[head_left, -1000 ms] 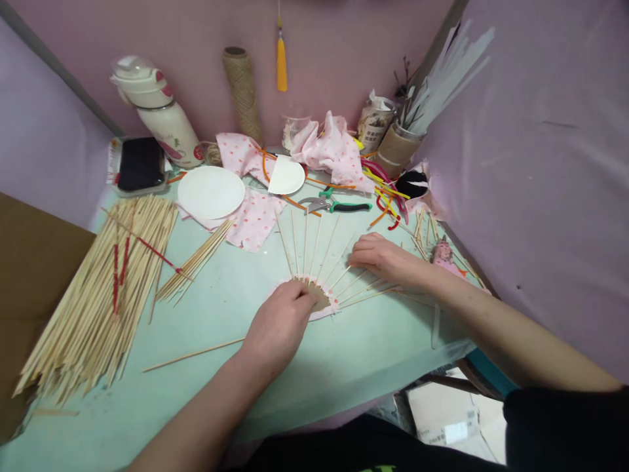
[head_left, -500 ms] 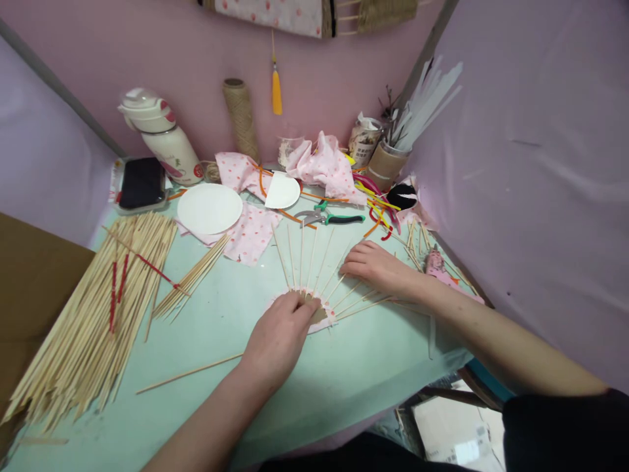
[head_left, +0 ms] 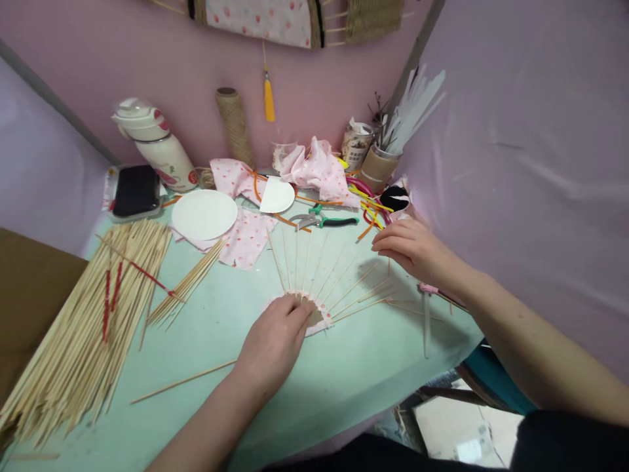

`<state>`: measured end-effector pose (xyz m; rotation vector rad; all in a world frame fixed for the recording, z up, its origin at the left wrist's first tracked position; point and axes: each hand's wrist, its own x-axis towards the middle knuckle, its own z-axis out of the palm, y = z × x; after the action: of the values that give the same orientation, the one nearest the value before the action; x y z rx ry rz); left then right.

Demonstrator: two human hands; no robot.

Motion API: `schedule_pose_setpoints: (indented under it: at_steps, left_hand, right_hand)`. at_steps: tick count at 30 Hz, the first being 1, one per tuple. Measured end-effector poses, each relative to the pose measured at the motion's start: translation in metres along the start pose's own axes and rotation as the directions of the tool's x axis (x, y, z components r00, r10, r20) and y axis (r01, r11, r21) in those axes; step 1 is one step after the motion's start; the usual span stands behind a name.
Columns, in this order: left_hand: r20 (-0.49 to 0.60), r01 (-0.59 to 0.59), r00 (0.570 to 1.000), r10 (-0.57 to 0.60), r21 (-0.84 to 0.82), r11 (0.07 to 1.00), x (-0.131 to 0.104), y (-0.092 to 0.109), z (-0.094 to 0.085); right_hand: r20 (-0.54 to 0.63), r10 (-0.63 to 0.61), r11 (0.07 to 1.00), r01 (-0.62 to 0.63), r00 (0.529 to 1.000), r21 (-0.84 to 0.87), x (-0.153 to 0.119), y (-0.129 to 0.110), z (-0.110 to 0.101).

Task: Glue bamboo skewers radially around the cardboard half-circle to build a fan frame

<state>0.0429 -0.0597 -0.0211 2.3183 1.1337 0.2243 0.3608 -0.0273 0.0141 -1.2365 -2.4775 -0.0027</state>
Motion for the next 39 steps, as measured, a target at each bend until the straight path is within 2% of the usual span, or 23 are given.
schedule_pose_setpoints:
  at_steps: [5, 9, 12, 16, 22, 39]
  left_hand:
    - [0.034, -0.039, 0.999, 0.038, 0.013, 0.999, 0.002, 0.011, -0.011]
    - [0.064, -0.063, 0.996, 0.057, 0.095, 0.994, 0.013, 0.015, -0.015]
    - [0.048, -0.108, 0.994, 0.102, 0.157, 0.982, 0.023, 0.012, -0.011]
    - [0.002, -0.133, 0.991, 0.135, 0.157, 0.979, 0.033, 0.0, -0.005]
    - [-0.017, -0.184, 0.982, 0.189, 0.14, 0.973, 0.039, -0.009, -0.003]
    - [0.04, -0.207, 0.978, 0.204, 0.106, 0.972, 0.039, -0.012, -0.001]
  right_hand:
    - [0.149, 0.042, 0.994, -0.056, 0.988, 0.089, 0.0, 0.009, 0.007]
    - [0.199, 0.025, 0.983, -0.061, 0.98, 0.175, 0.008, 0.021, 0.022]
    - [0.229, -0.005, 0.984, -0.037, 0.973, 0.175, 0.015, 0.026, 0.035]
    - [0.273, -0.045, 0.99, 0.007, 0.961, 0.138, 0.018, 0.026, 0.05]
    - [0.259, -0.075, 0.989, 0.038, 0.963, 0.143, 0.017, 0.023, 0.059]
    - [0.23, -0.069, 0.99, 0.037, 0.971, 0.137, 0.016, 0.021, 0.057]
